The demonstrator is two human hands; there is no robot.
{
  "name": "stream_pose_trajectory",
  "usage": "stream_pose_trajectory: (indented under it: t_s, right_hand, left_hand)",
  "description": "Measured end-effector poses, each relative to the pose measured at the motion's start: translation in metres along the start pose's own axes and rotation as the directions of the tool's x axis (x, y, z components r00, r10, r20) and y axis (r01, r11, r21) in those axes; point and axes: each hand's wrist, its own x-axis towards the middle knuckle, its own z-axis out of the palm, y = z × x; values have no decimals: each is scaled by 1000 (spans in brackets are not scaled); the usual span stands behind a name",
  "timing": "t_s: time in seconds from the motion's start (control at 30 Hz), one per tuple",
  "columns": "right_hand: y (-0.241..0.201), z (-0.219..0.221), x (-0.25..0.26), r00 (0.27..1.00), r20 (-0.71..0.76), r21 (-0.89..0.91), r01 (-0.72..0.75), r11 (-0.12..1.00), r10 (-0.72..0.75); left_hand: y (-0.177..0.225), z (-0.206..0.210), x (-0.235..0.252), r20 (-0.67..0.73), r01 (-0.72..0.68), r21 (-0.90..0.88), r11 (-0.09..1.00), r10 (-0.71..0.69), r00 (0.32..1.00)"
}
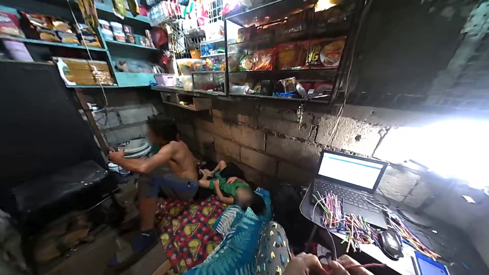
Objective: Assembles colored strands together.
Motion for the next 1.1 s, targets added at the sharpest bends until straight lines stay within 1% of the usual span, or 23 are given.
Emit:
stream_pose_trajectory:
  t_s: [0.03, 0.07, 0.1, 0.13, 0.17, 0.2, 0.23, 0.3, 0.37, 0.4, 0.43, 0.47, 0.53, 0.57, 0.6, 0.67, 0.73, 0.77, 0.8, 0.87, 0.93, 1.0, 1.1]
  right_hand:
    - [0, 6, -2, 998, -56, 2, -25, 1000, 25]
    - [-1, 10, -4, 994, -99, 12, -47, 999, 48]
    - [-2, 12, -5, 990, -122, 8, -73, 997, 73]
    - [-3, 11, -6, 988, -121, -5, -98, 995, 96]
    - [-2, 8, -7, 988, -98, -16, -118, 993, 115]
    - [-1, 3, -7, 989, -67, -22, -132, 991, 131]
    - [1, -3, -8, 989, -32, -26, -147, 989, 146]
    - [4, -10, -8, 989, 32, -26, -146, 989, 147]
    - [6, -12, -9, 992, 57, -43, -112, 993, 115]
    - [7, -12, -10, 994, 40, -69, -95, 993, 98]
    - [8, -12, -11, 997, 0, -120, -82, 989, 83]
    - [11, -11, -12, 997, -54, -190, -70, 979, 61]
    - [21, -9, -12, 988, -155, -329, -80, 941, 30]
    - [25, -10, -11, 982, -182, -364, -110, 925, 45]
    - [28, -13, -10, 979, -187, -370, -148, 917, 83]
    - [34, -26, -6, 983, -110, -338, -178, 924, 150]
    - [40, -48, 1, 975, 57, -312, -189, 931, 216]
    - [44, -62, 6, 960, 121, -334, -200, 921, 253]
    - [47, -75, 13, 952, 131, -389, -209, 897, 278]
    - [54, -102, 29, 962, 6, -527, -230, 818, 274]
    - [72, -133, 48, 958, -205, -642, -288, 710, 203]
    - [89, -162, 67, 909, -389, -701, -398, 592, 151]
    - [111, -197, 89, 845, -519, -752, -522, 403, 127]
  left_hand:
    - [-2, 5, -1, -78, -90, 189, 978, 107, 991]
    - [-5, 10, -1, -115, -126, 310, 942, 168, 979]
    - [-7, 13, -2, -128, -113, 356, 928, 168, 977]
    - [-7, 13, -3, -115, -61, 322, 945, 103, 988]
    - [-5, 11, -4, -69, 24, 227, 974, -8, 998]
    - [-5, 8, -4, 15, 129, 83, 988, -131, 991]
    - [-5, 5, -3, 106, 226, -64, 972, -219, 970]
    - [-11, 2, -2, 216, 334, -266, 904, -281, 935]
    - [-18, 4, -2, 204, 343, -291, 893, -292, 934]
    - [-21, 5, -1, 166, 323, -240, 915, -289, 943]
    - [-24, 7, 1, 111, 291, -132, 948, -277, 954]
    - [-26, 10, 4, 41, 242, 34, 970, -243, 969]
    - [-33, 19, 10, -57, 122, 332, 936, -109, 992]
    - [-38, 24, 13, -73, 97, 392, 915, -74, 995]
    - [-42, 28, 15, -75, 106, 394, 913, -83, 994]
    - [-48, 30, 20, -36, 209, 285, 935, -208, 977]
    - [-55, 29, 24, 18, 341, 120, 933, -345, 938]
    - [-62, 27, 24, 29, 379, 58, 923, -381, 924]
    - [-68, 25, 24, 28, 395, 17, 919, -395, 918]
    - [-80, 20, 25, 0, 395, -30, 918, -395, 919]
    - [-85, 16, 26, -34, 401, -45, 915, -403, 915]
    - [-86, 15, 27, -52, 411, -42, 911, -413, 909]
    - [-91, 14, 29, -33, 436, -15, 900, -436, 899]
